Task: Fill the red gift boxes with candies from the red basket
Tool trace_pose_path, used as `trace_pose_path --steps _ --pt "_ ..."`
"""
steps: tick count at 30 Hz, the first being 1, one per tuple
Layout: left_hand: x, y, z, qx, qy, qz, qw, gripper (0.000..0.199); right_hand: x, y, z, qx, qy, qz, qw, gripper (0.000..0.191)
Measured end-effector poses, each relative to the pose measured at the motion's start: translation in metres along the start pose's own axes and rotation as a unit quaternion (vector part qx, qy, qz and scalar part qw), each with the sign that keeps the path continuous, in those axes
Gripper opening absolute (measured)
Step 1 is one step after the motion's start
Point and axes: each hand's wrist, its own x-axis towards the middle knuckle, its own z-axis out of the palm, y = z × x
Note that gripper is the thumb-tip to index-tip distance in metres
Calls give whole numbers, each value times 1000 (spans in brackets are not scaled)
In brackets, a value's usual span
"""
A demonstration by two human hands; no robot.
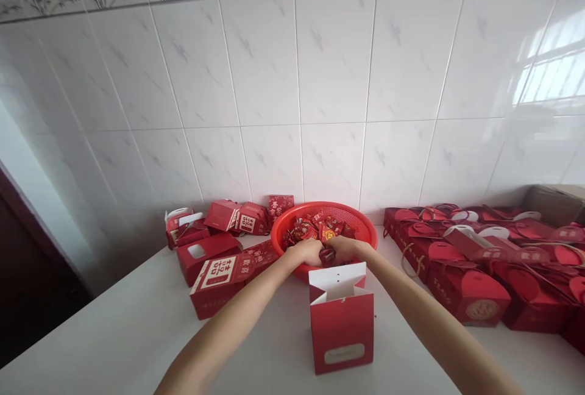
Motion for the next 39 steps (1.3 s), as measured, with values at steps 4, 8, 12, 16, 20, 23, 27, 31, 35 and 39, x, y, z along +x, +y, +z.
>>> trace_pose_path --steps 4,8,12,16,20,23,27,31,35,39 --pt "-2 -3 0 -36 15 -19 999 15 2 4 3 34 34 0 999 27" --pt "-4 -3 -3 -130 69 -44 988 16 -1 8 -1 121 109 -22 986 30" --pt "-5 -3 -6 -258 162 -69 950 14 -8 12 -8 267 222 -69 935 27" --pt "-7 -5 -9 -387 226 -60 892 14 -18 19 -7 439 286 -101 846 37" --pt "-11 -2 -11 -477 247 -34 843 19 -24 24 -2 551 293 -111 773 50" --pt "-15 1 -13 -517 234 -18 823 25 -24 22 1 601 267 -113 745 49" --pt "-15 1 -11 -545 207 -1 812 31 -24 14 2 643 224 -118 723 46" --pt "-12 -1 -8 -553 188 6 811 38 -27 7 3 660 183 -130 717 41" --pt "-11 -1 -7 -555 174 6 814 43 -27 8 4 666 177 -128 713 41" --pt "-11 -1 -8 -557 162 13 815 46 -26 11 5 679 203 -121 695 43"
